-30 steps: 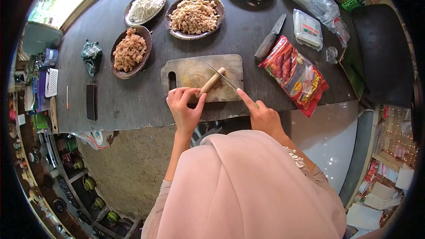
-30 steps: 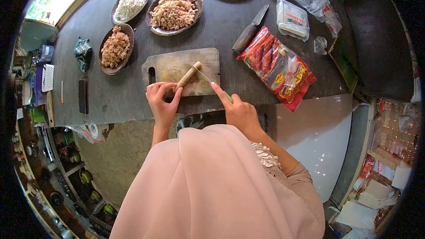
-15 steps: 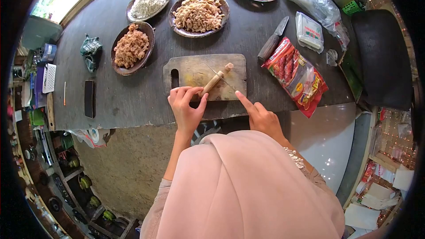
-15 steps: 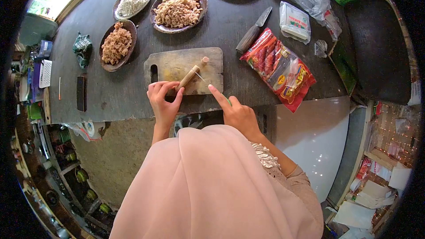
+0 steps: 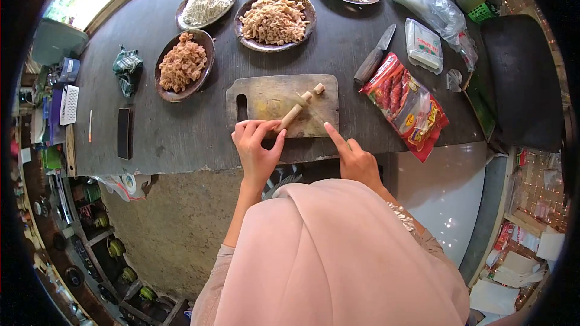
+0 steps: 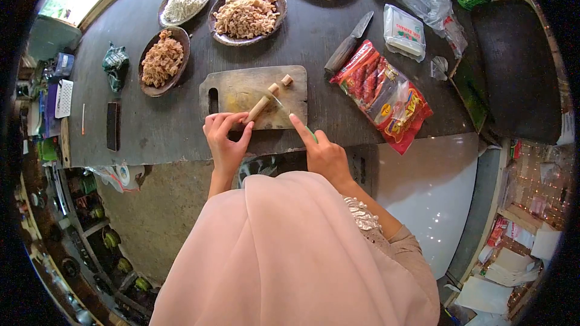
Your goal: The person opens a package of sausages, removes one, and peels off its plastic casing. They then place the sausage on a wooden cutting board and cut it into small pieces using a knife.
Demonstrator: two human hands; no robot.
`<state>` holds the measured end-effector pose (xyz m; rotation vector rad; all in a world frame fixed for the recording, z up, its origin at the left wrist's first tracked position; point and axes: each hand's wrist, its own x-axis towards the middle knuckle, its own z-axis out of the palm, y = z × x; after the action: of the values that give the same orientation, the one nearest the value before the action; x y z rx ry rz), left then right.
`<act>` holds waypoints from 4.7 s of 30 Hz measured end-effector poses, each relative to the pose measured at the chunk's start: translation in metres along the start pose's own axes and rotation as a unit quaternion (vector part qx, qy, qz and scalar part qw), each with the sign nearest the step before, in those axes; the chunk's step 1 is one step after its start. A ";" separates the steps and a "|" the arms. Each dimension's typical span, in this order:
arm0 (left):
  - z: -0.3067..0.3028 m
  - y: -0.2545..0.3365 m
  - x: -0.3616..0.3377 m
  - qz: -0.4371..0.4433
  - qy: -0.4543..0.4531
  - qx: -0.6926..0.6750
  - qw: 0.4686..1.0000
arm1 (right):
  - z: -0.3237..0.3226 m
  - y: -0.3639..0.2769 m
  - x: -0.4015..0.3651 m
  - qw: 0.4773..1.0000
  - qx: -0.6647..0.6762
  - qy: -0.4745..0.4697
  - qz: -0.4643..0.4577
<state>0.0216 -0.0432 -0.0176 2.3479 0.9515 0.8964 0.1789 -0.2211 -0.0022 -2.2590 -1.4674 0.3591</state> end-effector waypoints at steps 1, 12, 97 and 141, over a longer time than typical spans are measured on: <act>0.000 0.000 -0.001 0.000 -0.001 0.001 1.000 | 0.000 -0.001 0.000 1.000 0.001 0.000 0.000; 0.000 0.001 -0.001 -0.009 -0.008 0.004 1.000 | -0.002 -0.013 0.000 0.998 0.056 -0.005 -0.027; -0.002 0.000 -0.008 -0.012 0.031 -0.017 0.999 | 0.015 -0.023 0.003 0.995 0.069 -0.002 -0.076; 0.004 -0.009 -0.003 -0.007 0.079 0.025 0.997 | 0.007 -0.024 0.006 0.959 0.273 -0.057 -0.048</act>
<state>0.0187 -0.0405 -0.0273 2.3358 1.0621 1.0782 0.1592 -0.2063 0.0033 -1.7438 -1.3219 0.7695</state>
